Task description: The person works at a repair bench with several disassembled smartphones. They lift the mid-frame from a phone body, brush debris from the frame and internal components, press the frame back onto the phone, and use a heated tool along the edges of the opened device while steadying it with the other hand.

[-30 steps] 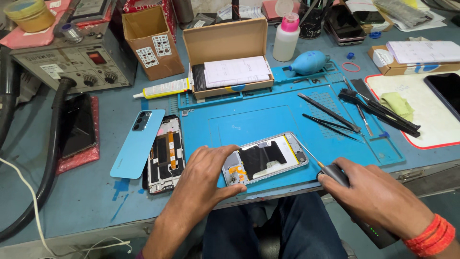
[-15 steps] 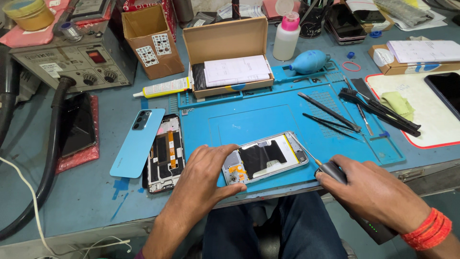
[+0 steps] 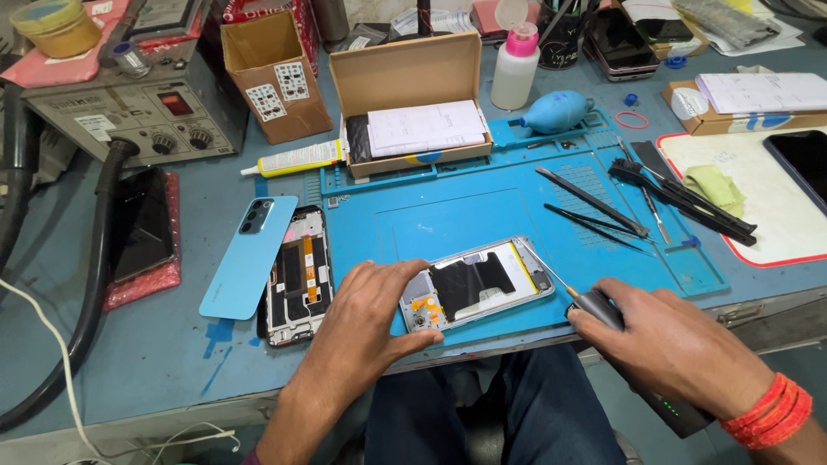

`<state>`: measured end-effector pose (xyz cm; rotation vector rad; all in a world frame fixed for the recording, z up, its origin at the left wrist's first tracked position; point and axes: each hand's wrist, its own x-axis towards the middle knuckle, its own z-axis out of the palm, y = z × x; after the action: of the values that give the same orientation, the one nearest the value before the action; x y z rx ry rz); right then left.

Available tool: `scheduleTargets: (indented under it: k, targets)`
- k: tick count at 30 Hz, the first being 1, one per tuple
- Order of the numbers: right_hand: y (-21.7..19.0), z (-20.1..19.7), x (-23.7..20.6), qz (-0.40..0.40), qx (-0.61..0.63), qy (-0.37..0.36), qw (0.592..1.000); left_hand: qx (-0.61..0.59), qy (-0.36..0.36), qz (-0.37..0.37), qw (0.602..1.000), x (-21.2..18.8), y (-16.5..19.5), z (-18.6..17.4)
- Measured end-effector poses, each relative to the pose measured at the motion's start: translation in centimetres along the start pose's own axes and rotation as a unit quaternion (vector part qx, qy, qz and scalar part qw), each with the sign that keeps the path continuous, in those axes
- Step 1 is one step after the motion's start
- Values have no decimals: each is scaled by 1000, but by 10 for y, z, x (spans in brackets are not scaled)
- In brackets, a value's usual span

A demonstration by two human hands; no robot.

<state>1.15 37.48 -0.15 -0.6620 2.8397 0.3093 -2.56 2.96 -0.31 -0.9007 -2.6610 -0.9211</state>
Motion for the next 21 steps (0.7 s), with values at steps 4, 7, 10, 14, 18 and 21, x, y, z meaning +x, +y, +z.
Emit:
scheduleTargets:
  k: [4, 7, 10, 14, 18, 21]
  targets:
    - [-2, -1, 0, 1, 6, 3, 1000, -2, -9, -16, 1000, 1, 1, 0]
    - [-6, -10, -2, -38, 9, 88, 995, -5, 7, -1, 1000, 3, 1, 0]
    - [-14, -23, -3, 183, 240, -25, 953, 0, 11, 5, 1000, 10, 1, 2]
    - [-20, -35, -7, 339, 419, -108, 835, 8, 6, 49, 999, 40, 2, 17]
    - [-19, -26, -13, 358, 468, -81, 804, 7, -52, 69, 996, 93, 7, 52]
    - [-13, -14, -17, 365, 486, -67, 791, -7, -39, 90, 995, 123, 5, 72]
